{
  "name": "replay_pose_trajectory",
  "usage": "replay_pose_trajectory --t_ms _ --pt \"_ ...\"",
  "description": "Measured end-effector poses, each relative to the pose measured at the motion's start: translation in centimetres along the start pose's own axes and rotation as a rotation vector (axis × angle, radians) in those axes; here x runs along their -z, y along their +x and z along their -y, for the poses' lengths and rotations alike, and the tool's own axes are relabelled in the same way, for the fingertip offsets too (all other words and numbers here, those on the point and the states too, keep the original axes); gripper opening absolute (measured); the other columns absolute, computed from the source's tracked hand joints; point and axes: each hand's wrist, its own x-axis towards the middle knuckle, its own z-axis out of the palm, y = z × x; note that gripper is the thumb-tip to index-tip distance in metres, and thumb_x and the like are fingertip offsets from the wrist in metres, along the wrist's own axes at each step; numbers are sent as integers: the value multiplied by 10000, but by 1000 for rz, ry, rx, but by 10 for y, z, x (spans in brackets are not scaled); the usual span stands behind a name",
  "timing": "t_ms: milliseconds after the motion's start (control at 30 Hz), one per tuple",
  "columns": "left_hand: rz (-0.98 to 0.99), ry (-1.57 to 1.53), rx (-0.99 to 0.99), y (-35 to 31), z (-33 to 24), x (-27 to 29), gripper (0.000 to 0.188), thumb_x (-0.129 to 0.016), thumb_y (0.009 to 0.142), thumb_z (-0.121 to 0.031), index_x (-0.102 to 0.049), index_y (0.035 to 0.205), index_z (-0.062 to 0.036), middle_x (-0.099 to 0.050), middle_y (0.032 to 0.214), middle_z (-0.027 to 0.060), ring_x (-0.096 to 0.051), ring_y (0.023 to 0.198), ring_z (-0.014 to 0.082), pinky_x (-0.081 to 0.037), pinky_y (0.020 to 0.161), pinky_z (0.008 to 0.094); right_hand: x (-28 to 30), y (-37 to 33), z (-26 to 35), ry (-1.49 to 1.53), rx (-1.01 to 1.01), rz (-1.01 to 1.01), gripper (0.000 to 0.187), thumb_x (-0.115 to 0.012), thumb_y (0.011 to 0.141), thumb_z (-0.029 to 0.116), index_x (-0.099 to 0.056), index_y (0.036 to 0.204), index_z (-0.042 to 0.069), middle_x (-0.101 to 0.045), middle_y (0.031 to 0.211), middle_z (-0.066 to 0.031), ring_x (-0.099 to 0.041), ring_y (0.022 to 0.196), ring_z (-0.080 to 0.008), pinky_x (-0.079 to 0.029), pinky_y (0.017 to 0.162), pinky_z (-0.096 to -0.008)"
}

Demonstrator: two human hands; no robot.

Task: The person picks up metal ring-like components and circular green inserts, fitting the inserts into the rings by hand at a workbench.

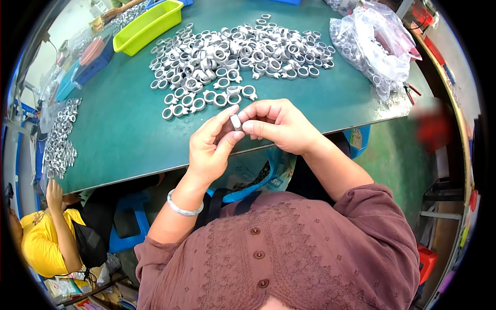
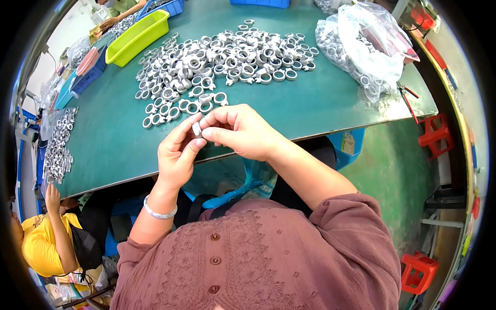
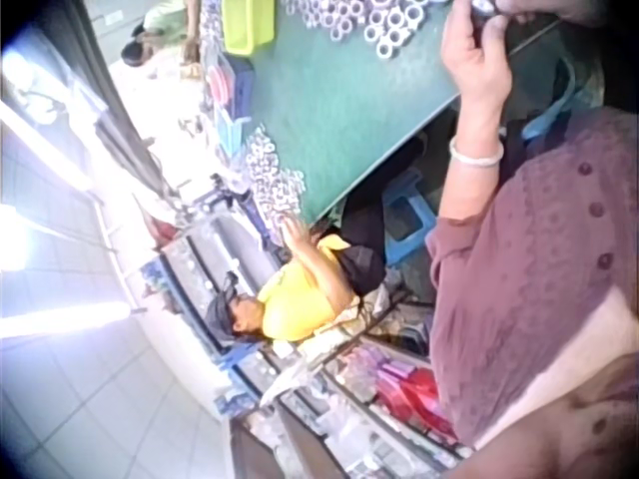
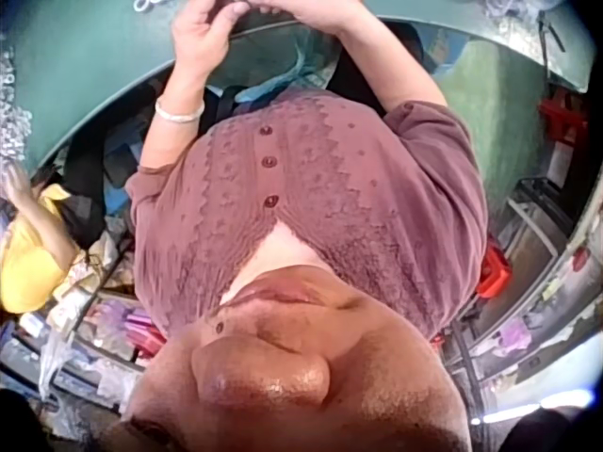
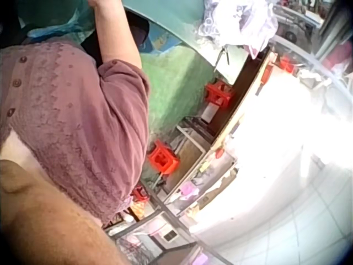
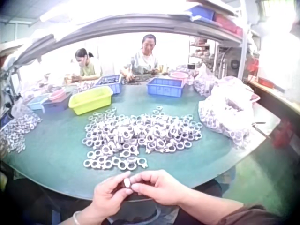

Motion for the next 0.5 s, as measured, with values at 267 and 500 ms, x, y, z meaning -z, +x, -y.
replay_pose_trajectory --t_ms 267,500 --pt "7 98 57 -3 -5 2 353 -612 753 57 -528 1095 26 -521 932 18 -525 812 76 -442 720 191 -4 1 -2 28 93 -39 176 -580 813 59 -577 971 -19 -602 836 -37 -552 764 -74 -453 680 -210" --pt "-29 29 61 -2 -7 -2 370 -635 729 63 -531 1083 35 -516 933 24 -528 811 77 -452 699 191 1 2 -7 79 -16 -64 176 -567 822 66 -586 977 -14 -596 813 -28 -522 671 -68 -453 621 -206"
